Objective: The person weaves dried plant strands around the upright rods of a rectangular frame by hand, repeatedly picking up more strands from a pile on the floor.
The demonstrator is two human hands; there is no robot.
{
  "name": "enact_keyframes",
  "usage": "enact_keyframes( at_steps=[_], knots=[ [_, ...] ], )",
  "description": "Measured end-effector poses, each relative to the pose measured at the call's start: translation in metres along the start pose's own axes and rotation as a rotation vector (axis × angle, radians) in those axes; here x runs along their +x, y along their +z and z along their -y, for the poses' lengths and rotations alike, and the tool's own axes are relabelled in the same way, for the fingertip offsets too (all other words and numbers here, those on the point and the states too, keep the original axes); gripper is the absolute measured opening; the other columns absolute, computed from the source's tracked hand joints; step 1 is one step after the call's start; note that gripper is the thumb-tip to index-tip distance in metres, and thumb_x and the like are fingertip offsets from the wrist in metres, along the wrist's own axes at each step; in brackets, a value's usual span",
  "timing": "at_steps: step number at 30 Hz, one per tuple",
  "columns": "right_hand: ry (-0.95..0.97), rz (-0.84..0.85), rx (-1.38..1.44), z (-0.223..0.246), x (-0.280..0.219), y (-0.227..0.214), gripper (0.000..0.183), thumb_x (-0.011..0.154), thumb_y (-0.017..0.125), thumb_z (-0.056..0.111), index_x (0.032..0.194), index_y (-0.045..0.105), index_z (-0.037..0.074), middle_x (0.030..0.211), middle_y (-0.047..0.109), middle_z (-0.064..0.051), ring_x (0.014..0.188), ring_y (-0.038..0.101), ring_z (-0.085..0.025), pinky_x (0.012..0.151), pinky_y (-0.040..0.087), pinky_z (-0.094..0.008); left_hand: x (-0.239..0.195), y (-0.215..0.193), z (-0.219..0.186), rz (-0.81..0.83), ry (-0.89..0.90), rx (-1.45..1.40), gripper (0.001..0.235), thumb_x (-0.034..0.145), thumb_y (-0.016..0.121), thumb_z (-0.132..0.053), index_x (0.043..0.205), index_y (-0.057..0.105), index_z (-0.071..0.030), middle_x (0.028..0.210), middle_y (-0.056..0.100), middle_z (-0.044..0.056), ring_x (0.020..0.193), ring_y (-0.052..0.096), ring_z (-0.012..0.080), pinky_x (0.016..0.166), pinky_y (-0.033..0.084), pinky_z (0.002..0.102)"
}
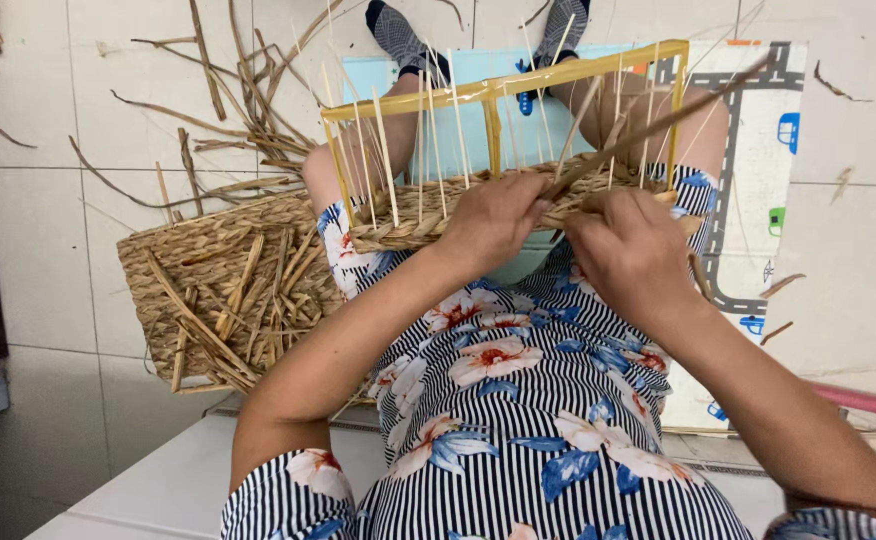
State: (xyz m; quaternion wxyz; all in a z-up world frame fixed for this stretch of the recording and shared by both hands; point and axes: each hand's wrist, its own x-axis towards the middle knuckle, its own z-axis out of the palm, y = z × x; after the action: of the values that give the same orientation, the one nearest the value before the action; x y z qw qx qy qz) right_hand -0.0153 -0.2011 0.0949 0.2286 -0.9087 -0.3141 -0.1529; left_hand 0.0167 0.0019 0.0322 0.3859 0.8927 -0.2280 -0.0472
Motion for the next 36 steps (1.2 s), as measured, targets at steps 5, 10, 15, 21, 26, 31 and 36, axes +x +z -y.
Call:
enact_keyframes(
  at_steps=[5,10,15,21,26,31,36],
  knots=[
    [0.232,0.126,0.398,-0.022,0.000,0.030,0.012,0.093,0.066,0.008,0.100,0.071,0.000,0.110,0.069,-0.017,0.093,0.068,-0.029,0.079,0.056,-0.041,-0.020,-0.001,-0.001,-0.042,0.121,0.053,0.011,0.103,0.061,-0.016,0.109,0.062,-0.008,0.087,0.067,0.012,0.082,0.068,0.0299,0.069,0.055,0.045],
    [0.192,0.147,0.346,-0.013,-0.019,0.028,0.011,0.094,0.072,0.012,0.097,0.075,0.002,0.088,0.070,-0.013,0.076,0.069,-0.028,0.068,0.055,-0.039,-0.002,-0.010,-0.001,0.125,-0.128,-0.143,0.007,0.101,0.059,-0.016,0.102,0.063,-0.010,0.078,0.066,0.009,0.073,0.069,0.0282,0.065,0.055,0.044],
    [0.296,-0.096,0.449,-0.007,-0.040,0.007,0.029,0.090,0.069,0.003,0.118,0.064,0.001,0.108,0.069,-0.018,0.091,0.070,-0.032,0.077,0.057,-0.040,0.015,0.011,-0.008,0.165,0.047,0.217,0.008,0.098,0.058,-0.013,0.104,0.061,-0.009,0.089,0.066,0.011,0.085,0.068,0.0315,0.073,0.055,0.047],
    [0.068,0.046,-0.160,-0.020,-0.031,0.010,0.031,0.087,0.082,0.012,0.117,0.073,0.007,0.093,0.061,-0.013,0.091,0.060,-0.034,0.080,0.044,-0.047,-0.006,0.020,-0.012,0.004,-0.014,0.194,0.010,0.088,0.059,-0.007,0.097,0.063,-0.009,0.104,0.068,0.010,0.094,0.068,0.0335,0.074,0.055,0.049],
    [0.046,0.184,-0.287,-0.027,-0.029,0.015,0.015,0.089,0.081,0.019,0.092,0.069,0.011,0.094,0.059,-0.011,0.093,0.060,-0.033,0.080,0.042,-0.046,0.006,0.040,-0.014,-0.242,0.017,0.165,0.020,0.076,0.062,-0.014,0.095,0.064,-0.010,0.100,0.069,0.011,0.099,0.068,0.0343,0.083,0.056,0.047],
    [0.172,0.330,-0.085,-0.053,-0.035,0.020,0.010,0.094,0.077,0.017,0.089,0.072,0.010,0.088,0.064,-0.011,0.088,0.059,-0.032,0.081,0.046,-0.044,-0.003,0.040,-0.009,-0.270,-0.001,0.102,0.012,0.088,0.065,-0.015,0.099,0.066,-0.012,0.101,0.072,0.008,0.104,0.071,0.0301,0.090,0.058,0.043],
    [0.256,0.366,-0.029,-0.085,-0.062,0.029,0.015,0.105,0.076,0.016,0.093,0.075,0.006,0.088,0.068,-0.013,0.083,0.066,-0.030,0.079,0.049,-0.040,-0.082,-0.005,0.110,-0.726,-0.284,-0.634,0.047,0.088,0.069,-0.005,0.133,0.054,-0.002,0.121,0.068,0.009,0.102,0.070,0.0198,0.088,0.059,0.035]
  ],
)
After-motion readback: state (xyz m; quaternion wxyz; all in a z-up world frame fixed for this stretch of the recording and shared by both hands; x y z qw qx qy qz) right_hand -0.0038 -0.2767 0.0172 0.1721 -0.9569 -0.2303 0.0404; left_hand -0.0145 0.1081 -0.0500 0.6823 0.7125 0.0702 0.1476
